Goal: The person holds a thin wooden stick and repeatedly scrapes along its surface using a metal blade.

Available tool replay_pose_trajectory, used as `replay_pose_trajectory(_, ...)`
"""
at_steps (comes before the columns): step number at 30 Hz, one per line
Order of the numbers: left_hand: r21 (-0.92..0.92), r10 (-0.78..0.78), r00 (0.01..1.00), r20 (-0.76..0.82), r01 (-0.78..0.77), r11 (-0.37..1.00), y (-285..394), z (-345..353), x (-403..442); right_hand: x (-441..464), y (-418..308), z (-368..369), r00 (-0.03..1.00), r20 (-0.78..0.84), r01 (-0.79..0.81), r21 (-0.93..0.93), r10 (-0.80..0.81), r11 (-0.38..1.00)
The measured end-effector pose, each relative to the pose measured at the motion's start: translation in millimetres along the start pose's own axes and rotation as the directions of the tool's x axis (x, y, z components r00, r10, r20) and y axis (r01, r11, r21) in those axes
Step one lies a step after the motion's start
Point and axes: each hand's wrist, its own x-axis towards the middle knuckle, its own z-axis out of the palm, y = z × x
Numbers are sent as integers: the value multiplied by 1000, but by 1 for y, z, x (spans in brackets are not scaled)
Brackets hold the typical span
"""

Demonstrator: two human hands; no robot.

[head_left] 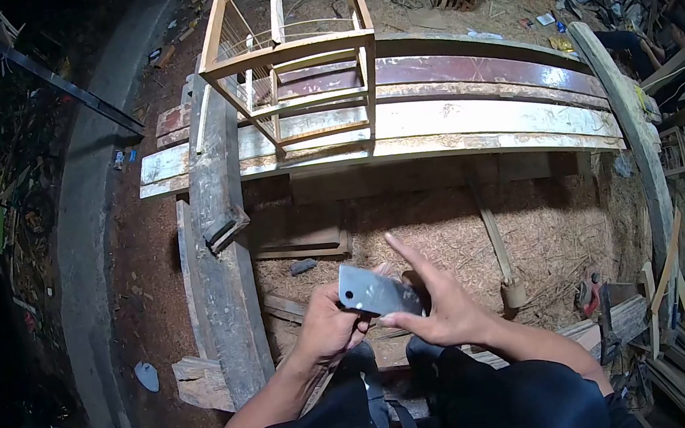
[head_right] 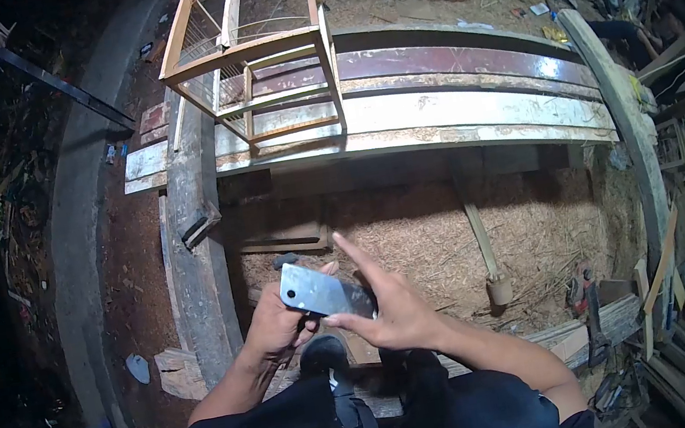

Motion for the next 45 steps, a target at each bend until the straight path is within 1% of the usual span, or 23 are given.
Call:
replay_pose_trajectory(2,-20,14,999,46,-13,1000,0,-2,1,0,-2,0,995,49,-90,84,86,992)
replay_pose_trajectory(5,0,7,1000,-1,-7,1000,-8,-3,6,-2,0,2,995,56,-90,57,87,994)
replay_pose_trajectory(8,5,89,995,33,-89,996,-6,-3,5,0,-5,0,998,47,-30,12,29,999)
replay_pose_trajectory(9,-1,35,999,18,-35,999,-6,-4,5,3,-11,-6,974,67,-222,73,217,972)
replay_pose_trajectory(10,-8,-17,1000,4,17,1000,-6,-5,5,3,-11,-7,955,84,-293,105,286,950)
replay_pose_trajectory(12,-26,-14,999,29,14,1000,0,-2,2,3,-11,-7,901,115,-432,164,418,887)
replay_pose_trajectory(14,-40,-12,999,50,14,999,0,-5,2,-3,3,3,986,94,-153,141,140,978)
replay_pose_trajectory(15,-36,3,998,55,-1,999,-4,-8,4,0,2,1,999,36,-34,12,34,999)
replay_pose_trajectory(20,-34,-4,999,49,5,999,6,1,-1,0,-5,-1,991,71,-116,51,112,992)
replay_pose_trajectory(22,-21,-1,1000,10,1,1000,0,2,2,1,-5,-4,973,53,-229,203,223,952)
replay_pose_trajectory(24,-15,6,1000,-29,-6,1000,-2,2,3,0,-6,-4,979,13,-203,105,203,974)
replay_pose_trajectory(26,-22,4,997,79,-2,1000,2,-2,1,-2,1,3,1000,9,21,-54,-21,998)
replay_pose_trajectory(28,-10,-18,1000,19,18,1000,-2,-1,3,0,0,1,1000,-3,0,-31,0,1000)
replay_pose_trajectory(29,-3,-38,999,-39,38,999,-4,0,4,1,-6,-3,990,17,-138,86,137,987)
replay_pose_trajectory(31,10,-16,1000,14,16,1000,4,0,0,0,-2,-1,988,47,-153,104,149,983)
replay_pose_trajectory(32,23,5,998,65,-6,1000,7,0,-1,-3,-5,1,986,91,-144,49,139,988)
replay_pose_trajectory(34,-4,20,998,64,-20,1000,0,-3,3,-1,4,4,1000,2,23,-61,-23,998)
replay_pose_trajectory(35,-19,2,999,34,-1,1000,-4,-5,5,-1,2,3,1000,2,21,-60,-21,998)
replay_pose_trajectory(37,-27,-33,999,-10,33,999,-4,-2,4,3,-6,-3,978,36,-207,209,204,956)
replay_pose_trajectory(40,-17,3,998,65,-2,1000,0,-5,2,-3,-4,2,971,128,-224,181,203,958)
replay_pose_trajectory(41,-16,1,998,67,0,1000,-2,-6,3,0,3,3,998,8,-63,21,62,998)
replay_pose_trajectory(44,-42,4,998,59,-1,999,-7,-9,7,0,10,7,1000,-23,13,26,-12,1000)
replay_pose_trajectory(45,-32,17,997,74,-15,999,-3,-7,4,-2,-4,3,995,55,-88,42,85,995)
